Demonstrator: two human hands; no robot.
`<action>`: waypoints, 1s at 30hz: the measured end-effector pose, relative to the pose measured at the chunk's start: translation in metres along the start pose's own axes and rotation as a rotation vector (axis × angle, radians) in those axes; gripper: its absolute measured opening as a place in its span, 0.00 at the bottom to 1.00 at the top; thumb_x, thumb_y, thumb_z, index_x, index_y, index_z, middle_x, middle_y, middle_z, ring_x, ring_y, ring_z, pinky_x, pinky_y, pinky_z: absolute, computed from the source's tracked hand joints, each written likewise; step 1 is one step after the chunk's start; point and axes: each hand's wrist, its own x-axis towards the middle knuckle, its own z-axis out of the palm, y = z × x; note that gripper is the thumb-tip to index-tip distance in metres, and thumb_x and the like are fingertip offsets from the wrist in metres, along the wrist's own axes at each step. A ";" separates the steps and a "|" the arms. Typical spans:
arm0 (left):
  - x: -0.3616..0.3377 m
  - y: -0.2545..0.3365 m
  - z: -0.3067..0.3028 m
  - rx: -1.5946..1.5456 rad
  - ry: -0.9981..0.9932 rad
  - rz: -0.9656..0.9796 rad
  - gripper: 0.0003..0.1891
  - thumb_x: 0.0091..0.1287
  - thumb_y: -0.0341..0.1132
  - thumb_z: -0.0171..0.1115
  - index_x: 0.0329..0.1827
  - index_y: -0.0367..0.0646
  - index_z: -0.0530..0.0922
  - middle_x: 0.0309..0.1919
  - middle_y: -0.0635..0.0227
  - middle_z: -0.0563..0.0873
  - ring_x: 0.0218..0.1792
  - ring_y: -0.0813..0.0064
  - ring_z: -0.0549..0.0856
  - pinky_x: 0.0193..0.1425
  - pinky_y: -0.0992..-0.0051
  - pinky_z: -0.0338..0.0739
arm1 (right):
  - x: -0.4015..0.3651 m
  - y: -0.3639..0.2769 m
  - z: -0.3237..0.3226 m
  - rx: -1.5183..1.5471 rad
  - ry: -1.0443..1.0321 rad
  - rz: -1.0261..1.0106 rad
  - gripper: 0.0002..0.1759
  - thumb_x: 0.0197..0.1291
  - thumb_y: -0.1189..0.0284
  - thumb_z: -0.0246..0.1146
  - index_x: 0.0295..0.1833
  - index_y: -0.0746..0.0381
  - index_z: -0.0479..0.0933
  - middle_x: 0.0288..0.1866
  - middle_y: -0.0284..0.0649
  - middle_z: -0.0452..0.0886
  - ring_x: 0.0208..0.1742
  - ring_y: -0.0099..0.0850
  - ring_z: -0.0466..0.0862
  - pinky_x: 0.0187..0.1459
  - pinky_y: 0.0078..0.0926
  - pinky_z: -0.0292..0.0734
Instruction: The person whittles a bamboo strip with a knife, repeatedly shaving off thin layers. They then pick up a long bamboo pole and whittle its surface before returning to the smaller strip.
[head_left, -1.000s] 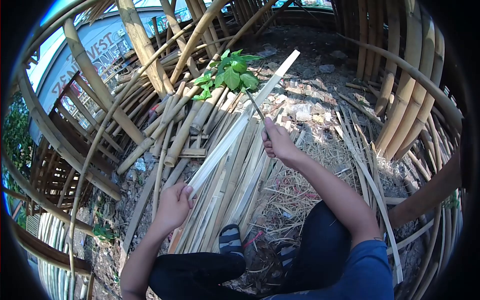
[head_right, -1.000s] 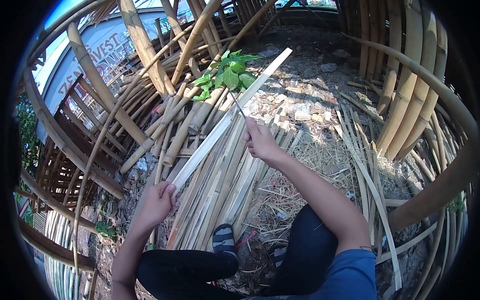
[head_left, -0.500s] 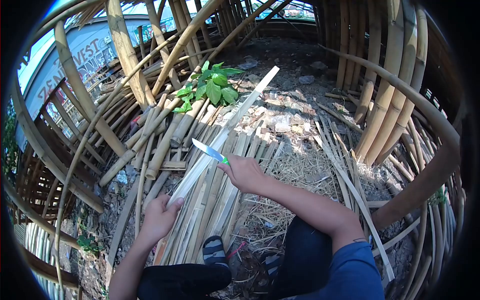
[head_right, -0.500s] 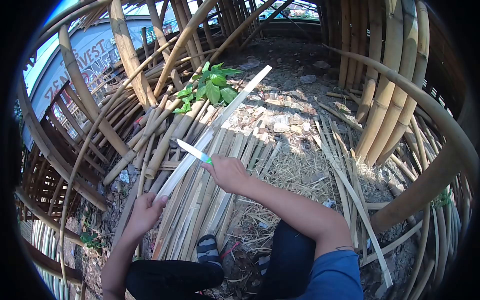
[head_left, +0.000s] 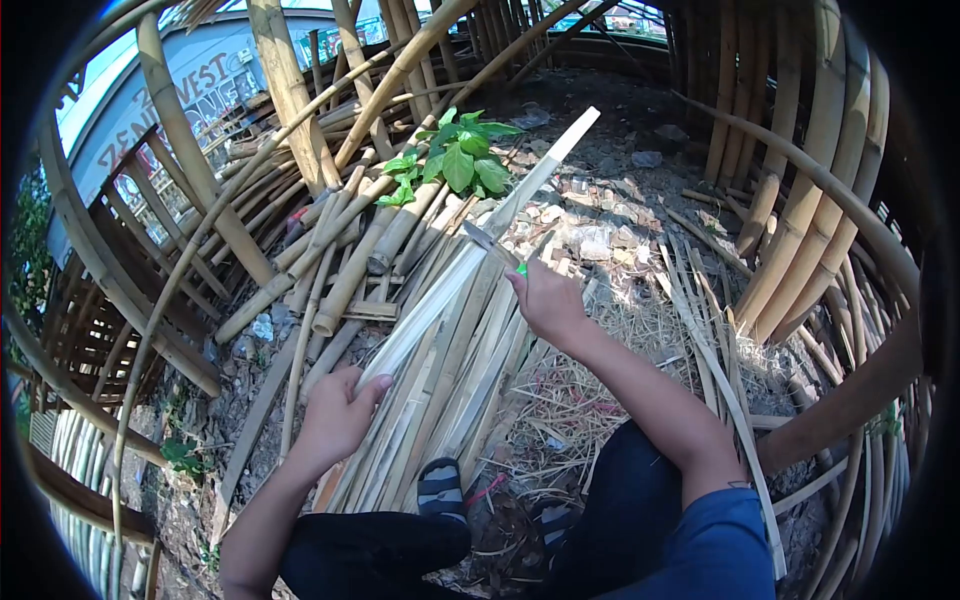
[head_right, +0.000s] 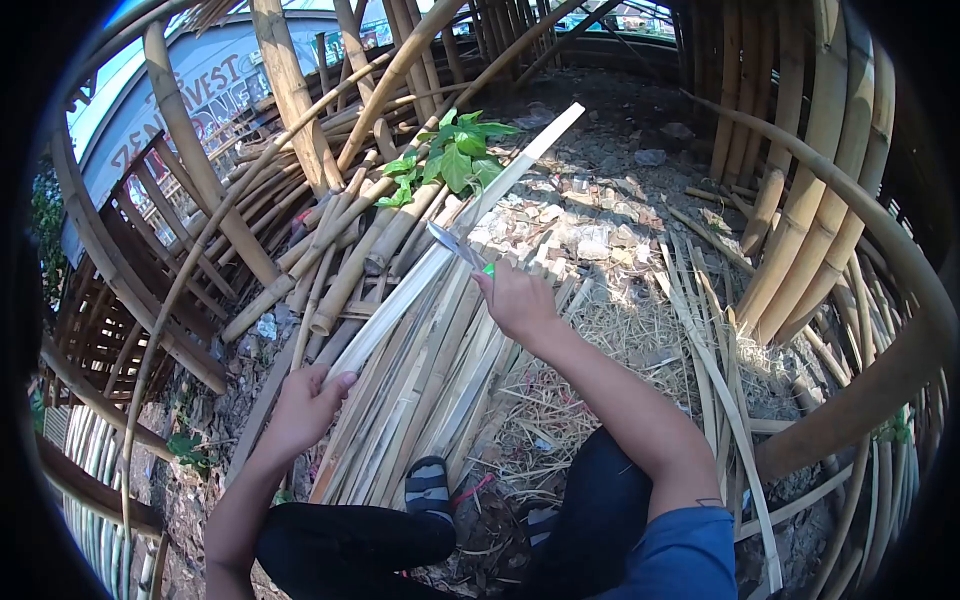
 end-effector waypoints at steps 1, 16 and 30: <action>0.002 -0.002 -0.001 0.000 -0.018 0.010 0.21 0.72 0.45 0.65 0.30 0.31 0.79 0.17 0.59 0.76 0.22 0.73 0.74 0.31 0.66 0.70 | 0.001 0.002 0.001 -0.004 -0.009 -0.014 0.25 0.76 0.51 0.51 0.40 0.65 0.73 0.23 0.52 0.81 0.24 0.50 0.84 0.24 0.47 0.78; -0.008 0.015 -0.005 -0.163 -0.074 -0.060 0.18 0.74 0.40 0.62 0.30 0.32 0.80 0.19 0.68 0.78 0.25 0.83 0.72 0.31 0.73 0.69 | -0.021 -0.013 -0.031 0.133 0.084 -0.692 0.26 0.69 0.47 0.60 0.33 0.60 0.74 0.21 0.45 0.80 0.22 0.38 0.84 0.20 0.33 0.76; -0.001 0.007 0.003 -0.136 -0.070 -0.048 0.20 0.73 0.42 0.63 0.29 0.32 0.79 0.17 0.65 0.76 0.21 0.77 0.72 0.29 0.68 0.68 | -0.012 -0.036 -0.041 0.696 -0.127 0.101 0.30 0.76 0.45 0.47 0.35 0.61 0.73 0.20 0.42 0.73 0.18 0.36 0.74 0.24 0.37 0.72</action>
